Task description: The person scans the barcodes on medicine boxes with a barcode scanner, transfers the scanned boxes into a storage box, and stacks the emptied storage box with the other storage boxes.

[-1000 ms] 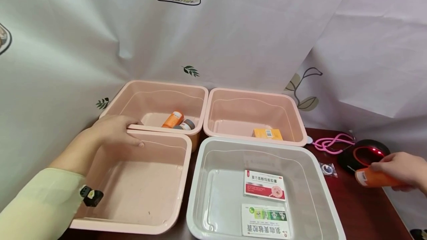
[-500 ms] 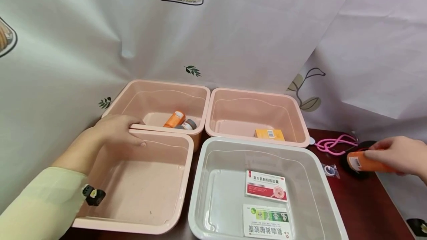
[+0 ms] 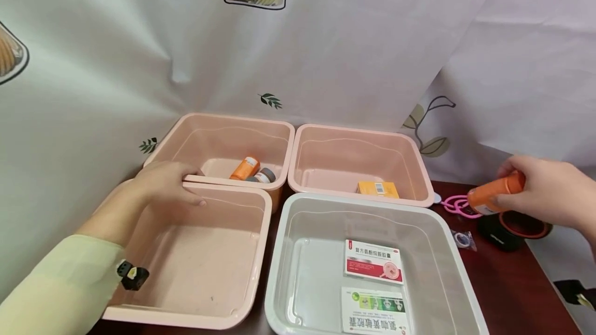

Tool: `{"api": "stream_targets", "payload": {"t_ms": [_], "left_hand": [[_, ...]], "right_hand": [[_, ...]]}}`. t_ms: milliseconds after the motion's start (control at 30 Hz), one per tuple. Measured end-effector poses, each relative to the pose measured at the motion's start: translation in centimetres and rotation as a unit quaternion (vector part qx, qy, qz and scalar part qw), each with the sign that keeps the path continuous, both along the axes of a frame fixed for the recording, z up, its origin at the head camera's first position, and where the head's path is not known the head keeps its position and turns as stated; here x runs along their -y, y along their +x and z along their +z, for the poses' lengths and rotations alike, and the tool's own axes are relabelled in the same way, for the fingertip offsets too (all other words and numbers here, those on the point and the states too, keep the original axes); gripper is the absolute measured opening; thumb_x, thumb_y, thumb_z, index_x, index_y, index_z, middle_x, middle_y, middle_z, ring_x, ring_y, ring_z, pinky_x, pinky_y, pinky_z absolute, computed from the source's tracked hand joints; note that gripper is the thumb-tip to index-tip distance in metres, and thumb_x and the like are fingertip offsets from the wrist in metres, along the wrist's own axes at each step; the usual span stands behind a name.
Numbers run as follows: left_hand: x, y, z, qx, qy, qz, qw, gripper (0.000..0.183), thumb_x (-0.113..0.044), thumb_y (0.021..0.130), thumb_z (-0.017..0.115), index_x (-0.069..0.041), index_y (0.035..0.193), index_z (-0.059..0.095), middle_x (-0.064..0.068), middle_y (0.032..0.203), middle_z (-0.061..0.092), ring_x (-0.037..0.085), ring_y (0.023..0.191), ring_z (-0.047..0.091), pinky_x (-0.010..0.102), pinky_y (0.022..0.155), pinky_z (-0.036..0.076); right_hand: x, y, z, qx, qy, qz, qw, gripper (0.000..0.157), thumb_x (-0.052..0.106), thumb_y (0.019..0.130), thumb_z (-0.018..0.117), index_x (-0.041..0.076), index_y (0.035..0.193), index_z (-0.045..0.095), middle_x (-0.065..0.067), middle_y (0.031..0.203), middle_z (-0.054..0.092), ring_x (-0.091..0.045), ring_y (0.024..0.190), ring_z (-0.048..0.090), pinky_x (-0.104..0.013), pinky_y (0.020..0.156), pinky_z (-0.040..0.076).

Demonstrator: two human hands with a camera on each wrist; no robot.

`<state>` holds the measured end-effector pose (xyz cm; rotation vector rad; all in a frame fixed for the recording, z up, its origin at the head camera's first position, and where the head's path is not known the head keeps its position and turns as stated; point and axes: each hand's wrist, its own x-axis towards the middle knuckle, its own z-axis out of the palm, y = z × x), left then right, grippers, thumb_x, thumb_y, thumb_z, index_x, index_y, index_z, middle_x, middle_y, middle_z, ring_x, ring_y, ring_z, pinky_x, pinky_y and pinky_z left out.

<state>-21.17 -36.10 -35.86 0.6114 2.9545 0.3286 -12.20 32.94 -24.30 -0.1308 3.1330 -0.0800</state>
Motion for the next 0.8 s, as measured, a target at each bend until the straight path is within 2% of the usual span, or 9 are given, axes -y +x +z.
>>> {"api": "stream_targets", "payload": {"t_ms": [133,267,500,633,800], "left_hand": [[0.1,0.1,-0.1,-0.003,-0.005,0.003,1.0,0.066,-0.069,0.068,0.09,-0.023,0.113,0.077,-0.007,0.096,0.073,0.018,0.086,0.067,0.052,0.08,0.051],[0.0,0.1,-0.2,-0.003,-0.01,0.008,0.9999,0.066,-0.07,0.068,0.09,-0.025,0.113,0.077,-0.008,0.096,0.073,0.018,0.087,0.067,0.052,0.08,0.05],[-0.3,-0.1,-0.3,0.0,-0.008,0.006,0.9999,0.063,-0.07,0.068,0.09,-0.026,0.111,0.077,-0.01,0.095,0.072,0.016,0.085,0.066,0.05,0.08,0.05],[-0.3,-0.2,-0.3,0.003,-0.004,0.006,1.0,0.06,-0.068,0.068,0.09,-0.026,0.11,0.077,-0.011,0.093,0.072,0.015,0.084,0.065,0.048,0.079,0.05],[-0.2,0.0,-0.2,0.006,-0.006,0.01,0.9999,0.057,-0.065,0.069,0.091,-0.026,0.109,0.077,-0.011,0.093,0.071,0.015,0.084,0.065,0.047,0.079,0.05]], "right_hand": [[2.0,-0.3,1.5,-0.046,0.012,0.03,0.998,0.048,0.028,0.074,0.096,0.004,0.106,0.07,-0.004,0.079,0.064,-0.027,0.069,0.054,-0.038,0.058,0.04],[4.2,-0.7,2.7,-0.079,0.011,0.058,0.995,0.044,0.023,0.072,0.096,0.009,0.107,0.074,-0.004,0.083,0.066,-0.026,0.074,0.055,-0.039,0.062,0.039],[7.8,-1.0,3.8,-0.067,-0.011,0.067,0.995,0.045,0.014,0.076,0.088,0.011,0.118,0.074,-0.019,0.106,0.064,-0.035,0.092,0.057,-0.044,0.067,0.043],[9.7,-1.3,4.1,-0.063,-0.034,0.088,0.994,0.046,0.021,0.081,0.091,0.012,0.122,0.073,-0.014,0.109,0.065,-0.032,0.095,0.057,-0.043,0.069,0.045],[12.4,-2.1,4.6,-0.05,-0.102,0.106,0.988,0.042,0.022,0.083,0.092,0.02,0.12,0.073,-0.008,0.11,0.069,-0.028,0.09,0.06,-0.041,0.067,0.048]]}}
